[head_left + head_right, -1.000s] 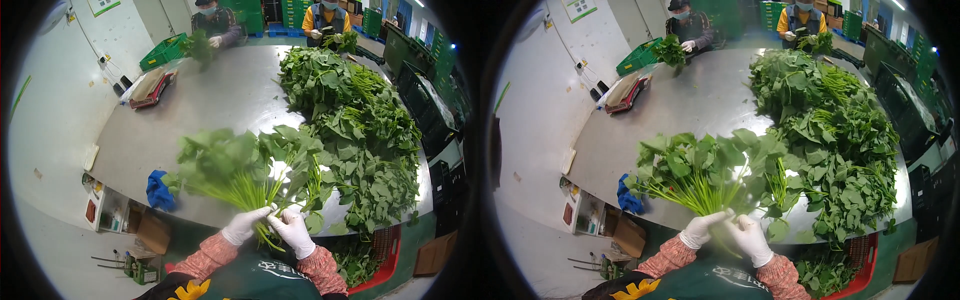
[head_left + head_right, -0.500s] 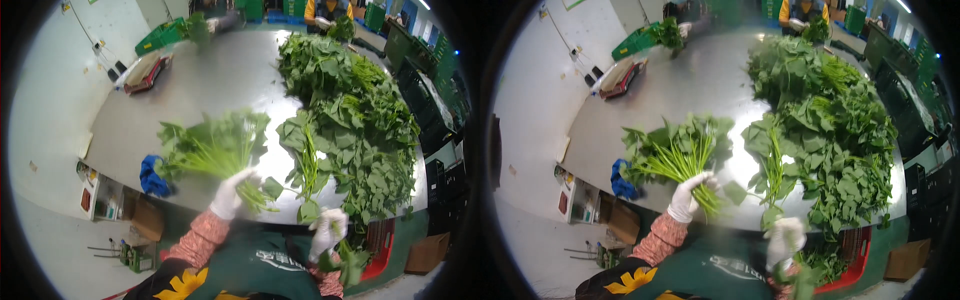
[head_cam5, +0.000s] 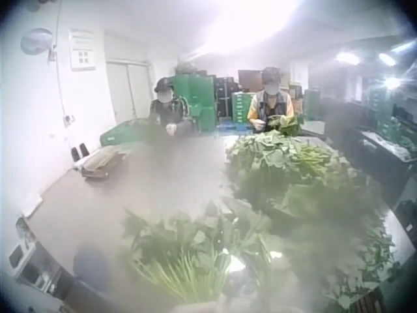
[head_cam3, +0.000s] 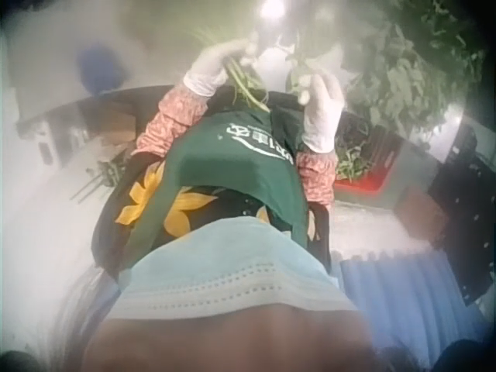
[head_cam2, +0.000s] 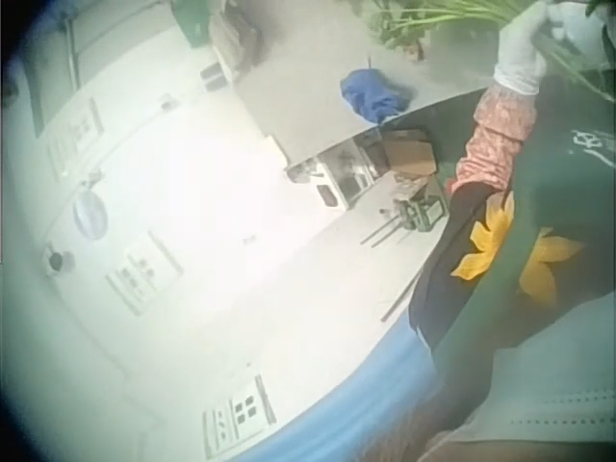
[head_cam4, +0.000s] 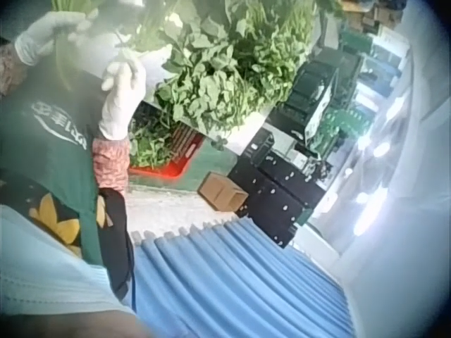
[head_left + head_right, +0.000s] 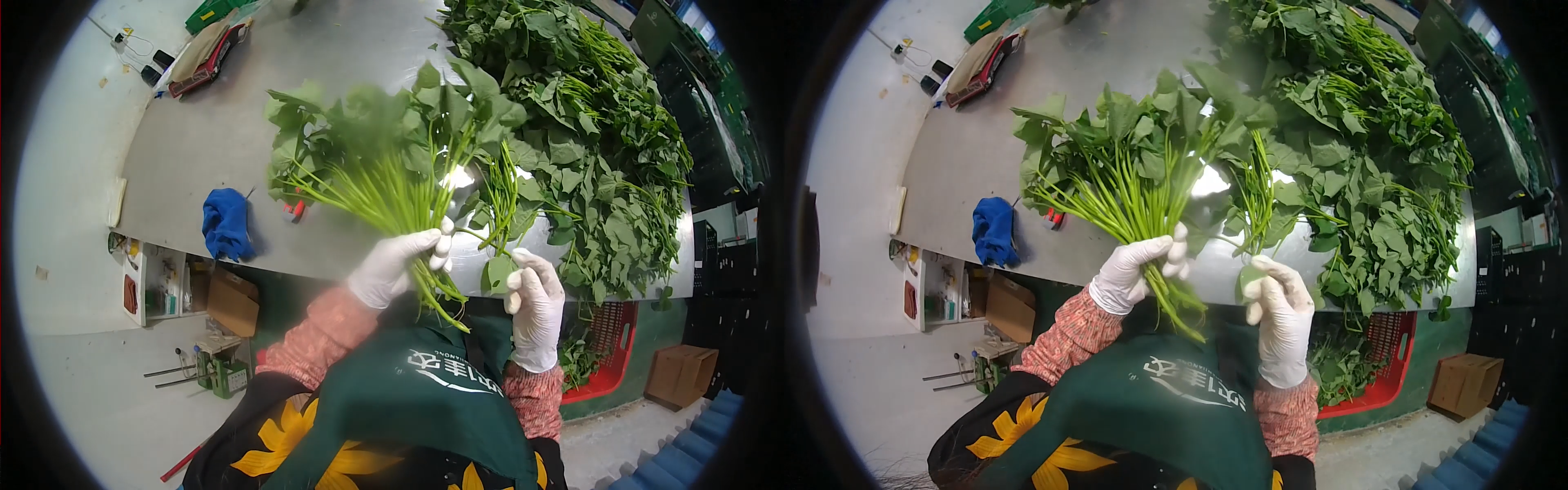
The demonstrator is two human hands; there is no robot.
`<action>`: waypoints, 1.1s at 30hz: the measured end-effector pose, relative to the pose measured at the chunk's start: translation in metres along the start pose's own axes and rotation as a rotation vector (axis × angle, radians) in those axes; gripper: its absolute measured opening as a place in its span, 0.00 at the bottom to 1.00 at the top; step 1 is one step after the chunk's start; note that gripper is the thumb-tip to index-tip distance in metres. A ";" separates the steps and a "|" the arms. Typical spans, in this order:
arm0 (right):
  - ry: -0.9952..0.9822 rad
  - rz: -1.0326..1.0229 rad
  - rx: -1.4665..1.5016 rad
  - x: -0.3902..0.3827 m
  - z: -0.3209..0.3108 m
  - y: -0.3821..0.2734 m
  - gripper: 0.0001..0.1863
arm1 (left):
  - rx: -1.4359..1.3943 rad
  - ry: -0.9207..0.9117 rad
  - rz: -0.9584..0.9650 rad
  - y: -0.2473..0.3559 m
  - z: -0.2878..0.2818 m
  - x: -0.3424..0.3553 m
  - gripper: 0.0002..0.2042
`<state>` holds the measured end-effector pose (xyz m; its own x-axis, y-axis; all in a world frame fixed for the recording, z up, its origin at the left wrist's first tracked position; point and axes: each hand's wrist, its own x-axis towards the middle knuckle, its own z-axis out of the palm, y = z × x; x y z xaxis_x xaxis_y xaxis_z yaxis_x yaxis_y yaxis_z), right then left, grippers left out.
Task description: The person sorts leafy vegetables by hand, plucking off leaves and stems to assemble a bundle, and wipes down the metal table with a cloth.
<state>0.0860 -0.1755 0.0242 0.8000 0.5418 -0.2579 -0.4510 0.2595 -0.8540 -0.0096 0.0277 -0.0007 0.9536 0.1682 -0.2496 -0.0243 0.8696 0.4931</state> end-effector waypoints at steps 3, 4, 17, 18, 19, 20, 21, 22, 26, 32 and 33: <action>-0.082 -0.078 -0.282 0.013 0.039 -0.018 0.11 | 0.180 0.088 -0.010 -0.006 0.011 -0.011 0.16; -0.142 -0.144 -0.269 0.018 0.050 -0.021 0.14 | 0.198 -0.007 -0.015 -0.005 0.021 -0.014 0.12; -0.065 -0.368 -0.382 0.064 0.059 -0.006 0.07 | 0.102 0.019 -0.056 -0.012 0.008 -0.017 0.09; -0.058 -0.407 -0.382 0.063 0.058 -0.007 0.07 | 0.097 0.018 -0.047 -0.013 0.007 -0.016 0.09; -0.051 -0.447 -0.383 0.063 0.058 -0.008 0.07 | 0.092 0.018 -0.038 -0.014 0.006 -0.015 0.09; -0.035 -0.453 -0.353 0.063 0.057 -0.008 0.06 | 0.147 0.067 -0.058 -0.015 0.003 -0.015 0.18; -0.055 -0.504 -0.337 0.063 0.058 -0.009 0.06 | 0.143 0.068 -0.062 -0.016 0.003 -0.015 0.18; -0.046 -0.535 -0.314 0.063 0.058 -0.008 0.06 | 0.163 0.074 -0.068 -0.017 0.004 -0.015 0.18; 0.116 -0.790 -0.337 0.067 0.063 -0.003 0.11 | 0.197 0.074 -0.090 -0.012 0.012 -0.020 0.18; -0.358 -1.179 -0.902 0.073 0.064 -0.008 0.24 | 0.174 0.099 -0.064 -0.018 0.009 -0.016 0.11; -0.451 -1.219 -1.001 0.075 0.067 -0.004 0.27 | 0.189 0.108 -0.085 -0.020 0.004 -0.019 0.11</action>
<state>0.1211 -0.0826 0.0390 0.2156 0.6391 0.7383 0.8860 0.1898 -0.4231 -0.0263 0.0048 -0.0024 0.9121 0.1554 -0.3793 0.1211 0.7819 0.6115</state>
